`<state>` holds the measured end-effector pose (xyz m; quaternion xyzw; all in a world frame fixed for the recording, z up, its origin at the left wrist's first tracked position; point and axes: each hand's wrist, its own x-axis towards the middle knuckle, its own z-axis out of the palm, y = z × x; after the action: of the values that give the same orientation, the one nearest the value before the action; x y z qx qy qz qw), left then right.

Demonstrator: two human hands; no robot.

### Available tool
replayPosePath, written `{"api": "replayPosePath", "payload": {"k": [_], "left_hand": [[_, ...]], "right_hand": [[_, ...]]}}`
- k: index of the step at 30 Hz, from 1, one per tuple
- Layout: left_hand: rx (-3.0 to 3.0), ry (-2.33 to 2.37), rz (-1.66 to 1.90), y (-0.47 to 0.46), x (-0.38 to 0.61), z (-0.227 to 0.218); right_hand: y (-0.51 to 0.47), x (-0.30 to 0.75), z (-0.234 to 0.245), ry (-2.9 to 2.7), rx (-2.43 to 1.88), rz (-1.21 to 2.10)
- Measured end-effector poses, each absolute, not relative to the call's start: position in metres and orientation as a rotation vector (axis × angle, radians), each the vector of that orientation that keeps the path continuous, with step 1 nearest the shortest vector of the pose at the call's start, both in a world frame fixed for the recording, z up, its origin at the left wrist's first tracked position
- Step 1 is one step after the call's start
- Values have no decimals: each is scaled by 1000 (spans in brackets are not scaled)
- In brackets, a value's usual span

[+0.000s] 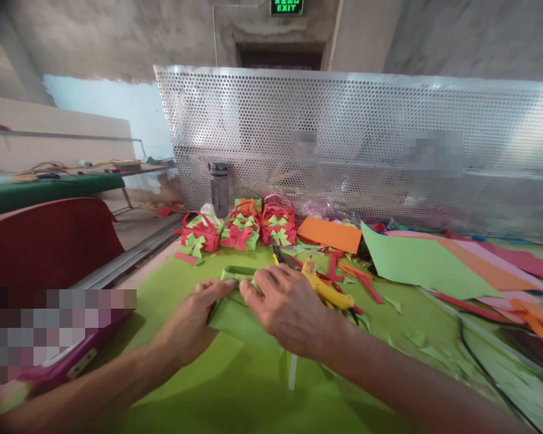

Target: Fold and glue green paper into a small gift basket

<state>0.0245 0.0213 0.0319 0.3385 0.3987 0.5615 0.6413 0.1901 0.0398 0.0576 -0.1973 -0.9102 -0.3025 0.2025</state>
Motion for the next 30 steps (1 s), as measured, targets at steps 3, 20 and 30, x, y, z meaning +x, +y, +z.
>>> {"api": "replayPosePath", "payload": {"k": [3, 20, 30], "left_hand": [[664, 894, 1283, 22, 25, 30], [755, 804, 1295, 23, 19, 42], [1023, 818, 1241, 22, 19, 35]], "right_hand": [[39, 189, 57, -2538, -544, -849], [47, 197, 79, -2276, -855, 344], [46, 193, 76, -2241, -1040, 506]]}}
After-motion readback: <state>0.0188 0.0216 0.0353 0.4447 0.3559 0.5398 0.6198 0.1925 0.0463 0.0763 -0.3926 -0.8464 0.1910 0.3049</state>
